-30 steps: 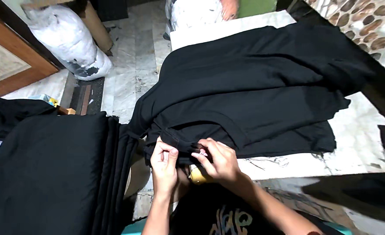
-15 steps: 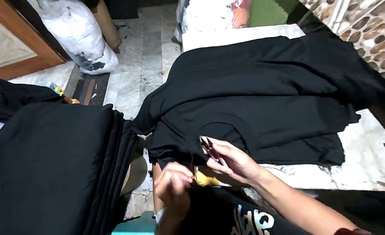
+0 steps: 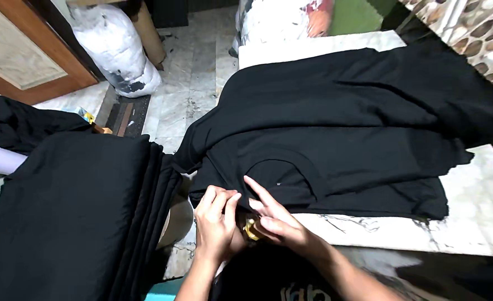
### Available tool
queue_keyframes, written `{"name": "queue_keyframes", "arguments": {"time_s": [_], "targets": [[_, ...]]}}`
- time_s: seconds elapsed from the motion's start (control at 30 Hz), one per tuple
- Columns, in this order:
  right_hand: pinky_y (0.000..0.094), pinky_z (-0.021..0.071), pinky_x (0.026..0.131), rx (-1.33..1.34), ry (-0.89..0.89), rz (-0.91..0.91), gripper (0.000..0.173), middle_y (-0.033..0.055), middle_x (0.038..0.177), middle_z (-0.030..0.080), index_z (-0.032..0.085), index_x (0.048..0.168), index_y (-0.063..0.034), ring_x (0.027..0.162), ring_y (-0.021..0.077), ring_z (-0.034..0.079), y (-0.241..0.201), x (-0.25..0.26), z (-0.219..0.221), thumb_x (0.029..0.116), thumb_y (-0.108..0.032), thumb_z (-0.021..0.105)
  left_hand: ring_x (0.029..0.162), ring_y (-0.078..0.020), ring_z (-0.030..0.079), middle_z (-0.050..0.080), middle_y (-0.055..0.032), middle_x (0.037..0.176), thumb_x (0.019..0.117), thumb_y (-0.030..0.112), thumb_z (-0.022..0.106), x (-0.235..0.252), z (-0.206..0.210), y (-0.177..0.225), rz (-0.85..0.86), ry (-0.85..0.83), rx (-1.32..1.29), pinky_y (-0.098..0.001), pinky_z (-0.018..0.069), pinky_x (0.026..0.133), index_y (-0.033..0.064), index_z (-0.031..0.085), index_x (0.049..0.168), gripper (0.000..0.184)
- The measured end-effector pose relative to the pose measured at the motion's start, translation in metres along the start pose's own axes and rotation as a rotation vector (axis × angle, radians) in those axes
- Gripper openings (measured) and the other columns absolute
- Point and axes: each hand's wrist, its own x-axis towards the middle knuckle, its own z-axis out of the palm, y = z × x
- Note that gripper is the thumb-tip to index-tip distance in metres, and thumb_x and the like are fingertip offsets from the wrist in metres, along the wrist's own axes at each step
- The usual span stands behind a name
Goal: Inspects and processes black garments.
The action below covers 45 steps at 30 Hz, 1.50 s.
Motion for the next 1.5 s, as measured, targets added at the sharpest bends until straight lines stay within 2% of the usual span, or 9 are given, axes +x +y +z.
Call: {"name": "queue_keyframes", "arguments": {"time_s": [0.13, 0.27, 0.57, 0.7, 0.8, 0.93, 1.1, 1.3, 1.5], "targets": [[0.0167, 0.0460, 0.104, -0.228, 0.060, -0.081, 0.068, 0.0150, 0.150, 0.051, 0.023, 0.155, 0.0120, 0.126, -0.0033, 0.054, -0.003, -0.002, 0.007, 0.1048, -0.027, 0.049, 0.077, -0.0003, 0.056, 0.058, -0.0047, 0.080, 0.1006, 0.014, 0.056, 0.005, -0.004, -0.001, -0.011, 0.113, -0.069, -0.0102, 0.0468, 0.073, -0.0020, 0.065, 0.082, 0.026], [0.0189, 0.0503, 0.063, -0.722, 0.286, -0.142, 0.039, 0.0092, 0.104, 0.073, 0.060, 0.132, -0.0007, 0.072, 0.0043, 0.062, 0.003, 0.001, 0.020, 0.0956, -0.014, 0.061, 0.075, 0.0067, 0.058, 0.055, 0.0088, 0.084, 0.1056, 0.019, 0.050, 0.003, -0.021, -0.009, -0.079, 0.293, -0.282, -0.0102, 0.0529, 0.069, 0.0117, 0.056, 0.085, 0.023], [0.0097, 0.0506, 0.076, -0.774, 0.531, -0.329, 0.031, 0.0018, 0.106, 0.068, 0.061, 0.122, -0.0011, 0.088, -0.0063, 0.061, -0.024, 0.002, -0.013, 0.0978, -0.020, 0.063, 0.103, 0.0059, 0.054, 0.054, 0.0045, 0.104, 0.1066, 0.034, 0.051, 0.004, -0.011, 0.023, 0.201, 0.172, -0.166, -0.0084, 0.0444, 0.092, 0.0154, 0.063, 0.091, 0.027], [0.0067, 0.0488, 0.066, -0.789, 0.926, -0.556, 0.015, -0.0259, 0.092, 0.064, 0.062, 0.109, -0.0277, 0.076, -0.0138, 0.057, -0.039, -0.024, -0.068, 0.0964, -0.022, 0.066, 0.088, -0.0236, 0.068, 0.072, -0.0100, 0.091, 0.0975, 0.029, 0.059, 0.007, 0.054, 0.032, 0.165, -0.037, 0.090, -0.0358, 0.0534, 0.078, 0.0084, 0.077, 0.083, 0.031], [0.0142, 0.0514, 0.057, -0.812, 1.226, -0.812, 0.017, -0.0195, 0.082, 0.063, 0.060, 0.101, -0.0222, 0.063, -0.0051, 0.058, -0.059, -0.061, -0.102, 0.0969, -0.006, 0.056, 0.120, -0.0447, 0.061, 0.069, -0.0252, 0.119, 0.0953, 0.030, 0.066, -0.002, 0.108, 0.043, 0.100, -0.613, -0.043, -0.0569, 0.0462, 0.104, -0.0067, 0.073, 0.106, 0.039], [0.0152, 0.0447, 0.046, -0.826, 1.436, -0.981, 0.017, -0.0146, 0.066, 0.054, 0.054, 0.099, -0.0193, 0.048, -0.0013, 0.048, -0.073, -0.097, -0.098, 0.1028, -0.007, 0.043, 0.093, -0.0267, 0.062, 0.061, -0.0197, 0.090, 0.0824, 0.007, 0.068, -0.003, 0.127, 0.051, 0.191, -0.529, -0.523, -0.0292, 0.0501, 0.087, -0.0014, 0.053, 0.089, 0.019], [0.0085, 0.0478, 0.067, -1.103, 1.326, -0.588, 0.002, -0.0152, 0.086, 0.060, 0.057, 0.100, -0.0083, 0.073, -0.0127, 0.055, -0.064, -0.102, -0.092, 0.1010, -0.010, 0.056, 0.101, -0.0280, 0.073, 0.072, -0.0268, 0.106, 0.0870, -0.002, 0.066, 0.024, 0.119, 0.064, 0.192, -0.456, -0.500, -0.0314, 0.0546, 0.094, -0.0152, 0.067, 0.108, 0.025], [0.0146, 0.0475, 0.078, -1.236, 0.565, -0.566, 0.021, 0.0022, 0.083, 0.052, 0.051, 0.093, -0.0136, 0.077, 0.0065, 0.056, -0.070, -0.084, -0.029, 0.1082, -0.027, 0.050, 0.072, 0.0118, 0.048, 0.052, 0.0104, 0.079, 0.1009, 0.002, 0.047, 0.030, 0.126, 0.048, -0.186, -0.448, -0.991, -0.0079, 0.0421, 0.067, 0.0040, 0.053, 0.089, 0.014], [0.0124, 0.0456, 0.071, -1.268, 0.902, -0.705, 0.016, -0.0047, 0.080, 0.053, 0.053, 0.096, -0.0162, 0.074, -0.0023, 0.054, -0.075, -0.096, -0.065, 0.1094, -0.022, 0.047, 0.099, 0.0055, 0.057, 0.063, -0.0010, 0.105, 0.0893, 0.006, 0.068, 0.031, 0.125, 0.053, -0.225, -0.491, -0.984, -0.0138, 0.0476, 0.087, -0.0035, 0.056, 0.108, 0.024]]}}
